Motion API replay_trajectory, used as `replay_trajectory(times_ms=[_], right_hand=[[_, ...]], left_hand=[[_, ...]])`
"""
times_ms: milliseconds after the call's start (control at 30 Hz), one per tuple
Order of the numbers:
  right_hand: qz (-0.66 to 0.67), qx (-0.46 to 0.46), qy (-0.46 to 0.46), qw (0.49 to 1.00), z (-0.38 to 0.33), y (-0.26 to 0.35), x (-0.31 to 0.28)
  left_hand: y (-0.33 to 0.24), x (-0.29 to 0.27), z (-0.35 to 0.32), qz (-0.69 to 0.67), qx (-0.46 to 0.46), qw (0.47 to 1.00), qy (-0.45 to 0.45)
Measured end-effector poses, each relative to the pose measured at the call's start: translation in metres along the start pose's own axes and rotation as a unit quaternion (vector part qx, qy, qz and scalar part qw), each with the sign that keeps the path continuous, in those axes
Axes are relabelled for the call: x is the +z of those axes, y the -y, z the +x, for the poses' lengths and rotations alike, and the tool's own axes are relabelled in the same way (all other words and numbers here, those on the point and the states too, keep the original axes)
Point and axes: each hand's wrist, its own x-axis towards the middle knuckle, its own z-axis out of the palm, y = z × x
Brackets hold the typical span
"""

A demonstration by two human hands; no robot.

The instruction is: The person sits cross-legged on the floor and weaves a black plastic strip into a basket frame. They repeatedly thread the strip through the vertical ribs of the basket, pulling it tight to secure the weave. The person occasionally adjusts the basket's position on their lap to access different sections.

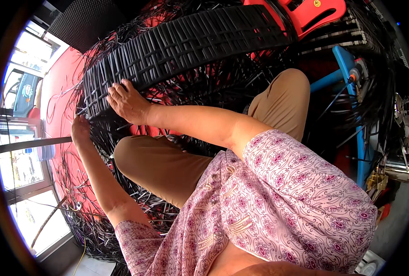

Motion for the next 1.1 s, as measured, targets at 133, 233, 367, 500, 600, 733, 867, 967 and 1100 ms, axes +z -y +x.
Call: replay_trajectory(times_ms=[133,233,367,500,600,733,867,967,1100], right_hand=[[-0.034,-0.003,0.029,0.999,-0.006,-0.003,0.005],[0.015,-0.004,0.037,0.999,-0.001,0.015,-0.009],[0.046,-0.02,0.038,0.998,-0.005,0.011,-0.02],[0.295,0.035,0.143,0.944,-0.009,-0.023,-0.066],[0.309,0.102,-0.073,0.943,-0.038,-0.067,-0.126],[0.201,0.375,-0.205,0.881,-0.104,-0.185,-0.214],[0.157,0.519,-0.276,0.794,-0.199,-0.316,-0.266],[0.236,0.629,-0.256,0.695,-0.191,-0.332,-0.283],[0.303,0.654,-0.178,0.67,-0.195,-0.349,-0.291]], left_hand=[[0.024,0.069,-0.055,0.079,0.056,0.995,0.008],[0.008,0.057,-0.08,0.11,0.009,0.993,-0.033],[0.018,0.068,-0.089,0.083,-0.044,0.995,0.025],[0.034,0.107,-0.097,0.181,0.075,0.981,0.01],[0.034,0.076,-0.093,0.133,0.087,0.987,0.018],[0.034,0.066,-0.087,-0.013,-0.008,1.0,0.009],[0.045,0.089,-0.08,-0.006,-0.002,1.0,-0.014],[0.037,0.074,-0.074,-0.009,0.017,1.0,-0.017],[0.031,0.061,-0.061,0.016,0.028,0.998,-0.059]])
